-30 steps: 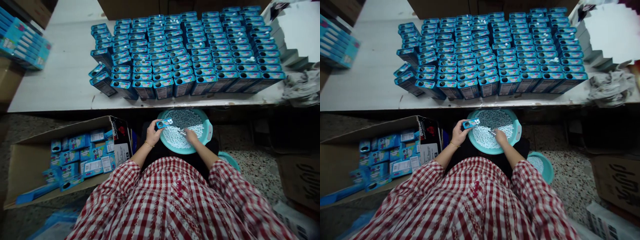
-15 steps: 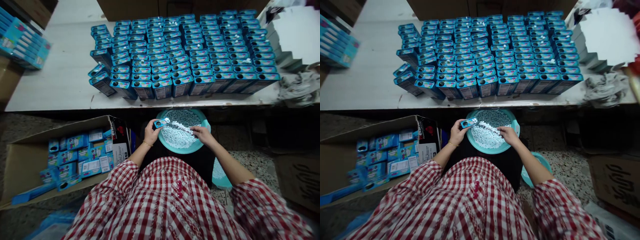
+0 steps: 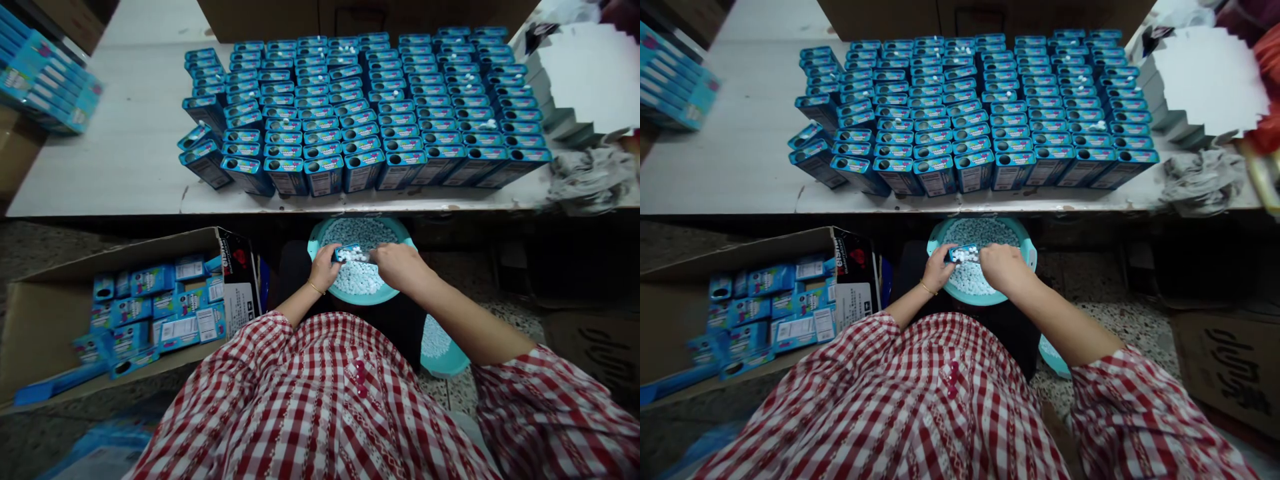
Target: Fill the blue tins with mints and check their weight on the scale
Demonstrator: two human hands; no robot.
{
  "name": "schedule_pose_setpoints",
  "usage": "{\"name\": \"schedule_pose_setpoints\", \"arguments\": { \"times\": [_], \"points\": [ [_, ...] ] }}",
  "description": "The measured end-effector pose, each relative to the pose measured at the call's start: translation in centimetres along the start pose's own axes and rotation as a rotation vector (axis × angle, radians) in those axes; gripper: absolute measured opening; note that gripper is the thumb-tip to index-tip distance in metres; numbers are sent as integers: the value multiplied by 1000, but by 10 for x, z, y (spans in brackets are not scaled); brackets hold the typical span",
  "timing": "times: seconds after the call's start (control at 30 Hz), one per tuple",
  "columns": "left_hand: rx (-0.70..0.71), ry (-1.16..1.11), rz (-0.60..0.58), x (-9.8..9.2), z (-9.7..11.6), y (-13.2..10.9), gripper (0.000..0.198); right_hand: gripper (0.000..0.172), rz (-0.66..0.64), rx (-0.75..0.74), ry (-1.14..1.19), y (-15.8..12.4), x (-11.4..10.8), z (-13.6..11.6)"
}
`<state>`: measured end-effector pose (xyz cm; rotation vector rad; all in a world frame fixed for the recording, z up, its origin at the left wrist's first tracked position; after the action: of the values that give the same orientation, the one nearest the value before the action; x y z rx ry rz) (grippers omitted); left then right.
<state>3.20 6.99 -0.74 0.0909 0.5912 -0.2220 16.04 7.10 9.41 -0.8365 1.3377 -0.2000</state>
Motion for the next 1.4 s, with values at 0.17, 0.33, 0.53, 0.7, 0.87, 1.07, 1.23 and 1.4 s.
{"name": "schedule_pose_setpoints", "arguments": {
  "times": [0.17,0.33,0.53,0.7,0.87,1.07,1.23,1.4],
  "points": [
    [4,-11,9,-2,-2,-1,35,31,4,22,0,-9,-7,2],
    [-10,-90,59,-19,-2,-7,34,41,131,140,86,-30,1,48],
    [-100,-464,76,-19,-23,-4,37,37,331,146,244,-38,22,80],
    [-105,-683,86,5,-33,2,41,36,431,87,335,-37,24,74],
    [-44,-670,41,19,-18,10,40,37,339,140,213,-32,25,52],
    [-147,-366,80,-25,-6,5,34,39,359,103,184,-32,17,34],
    [-155,-60,9,-83,12,4,37,34,567,-28,362,-29,14,50],
    [-45,45,-280,-53,31,13,61,33,635,-74,408,-13,23,57]
  ]
}}
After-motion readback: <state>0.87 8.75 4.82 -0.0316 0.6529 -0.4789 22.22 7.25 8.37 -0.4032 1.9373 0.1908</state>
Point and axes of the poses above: each hand's wrist, its own y-axis towards the middle knuckle, its own x-axis out of the palm, z = x × y, the point moved 8 cm from there along y, towards the middle knuckle, and after that the axes turned 8 degrees about -z, right-handed, at the moved point
